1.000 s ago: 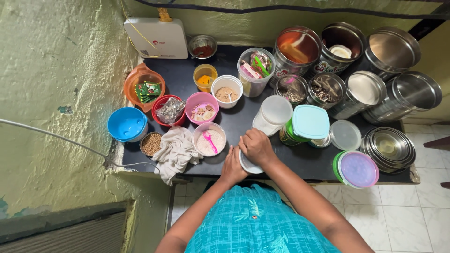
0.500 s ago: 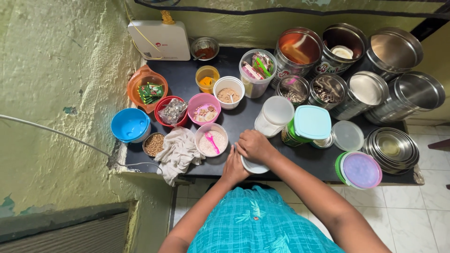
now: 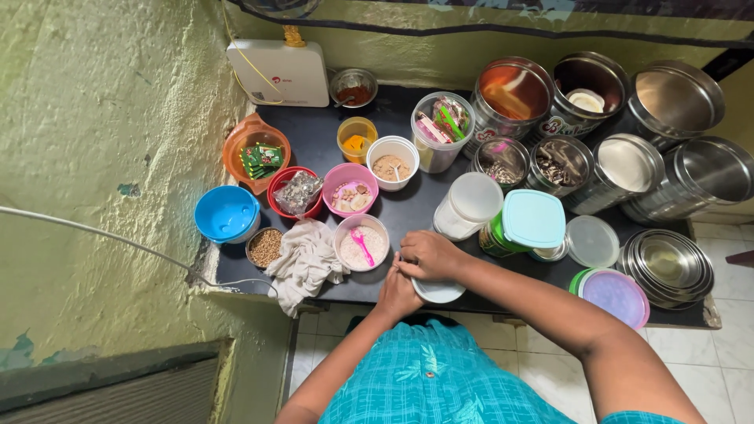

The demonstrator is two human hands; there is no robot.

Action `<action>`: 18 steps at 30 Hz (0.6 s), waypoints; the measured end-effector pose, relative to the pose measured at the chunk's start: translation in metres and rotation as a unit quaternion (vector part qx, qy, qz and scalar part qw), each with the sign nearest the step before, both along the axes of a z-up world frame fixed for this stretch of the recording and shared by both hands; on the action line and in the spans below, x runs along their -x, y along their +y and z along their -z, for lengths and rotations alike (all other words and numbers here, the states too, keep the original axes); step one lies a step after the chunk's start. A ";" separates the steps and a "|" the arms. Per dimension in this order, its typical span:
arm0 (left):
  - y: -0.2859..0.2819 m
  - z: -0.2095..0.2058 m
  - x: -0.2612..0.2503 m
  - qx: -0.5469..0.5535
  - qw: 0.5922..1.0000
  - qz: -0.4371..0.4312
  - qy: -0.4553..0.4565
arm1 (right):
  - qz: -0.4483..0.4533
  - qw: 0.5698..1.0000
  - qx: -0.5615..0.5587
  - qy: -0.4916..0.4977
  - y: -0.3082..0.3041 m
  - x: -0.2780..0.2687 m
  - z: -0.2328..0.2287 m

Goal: The person sits at a kitchen counter and secures a series of containers. They screw a blue lid onto a small jar, press a green lid onto a round container, snap a light blue lid onto a square plastic container, fit lids onto white plastic canisters, and twist a lid onto a steel canister, placing each closed container back on the counter.

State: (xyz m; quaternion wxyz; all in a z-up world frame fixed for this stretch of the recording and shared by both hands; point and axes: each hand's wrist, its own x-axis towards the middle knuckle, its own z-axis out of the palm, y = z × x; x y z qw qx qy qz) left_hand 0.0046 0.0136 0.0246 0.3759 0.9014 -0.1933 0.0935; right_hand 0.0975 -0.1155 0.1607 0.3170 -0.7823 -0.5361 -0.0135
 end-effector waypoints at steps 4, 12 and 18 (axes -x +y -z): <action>0.000 -0.003 0.000 -0.015 0.998 0.008 0.052 | -0.005 0.996 0.053 0.071 0.002 -0.004 0.000; 0.001 -0.017 -0.001 0.015 0.999 0.005 0.034 | -0.002 0.986 0.097 0.132 0.003 -0.008 0.002; 0.000 -0.022 0.003 0.014 0.999 -0.006 0.041 | -0.030 0.984 0.097 0.148 0.003 -0.012 0.009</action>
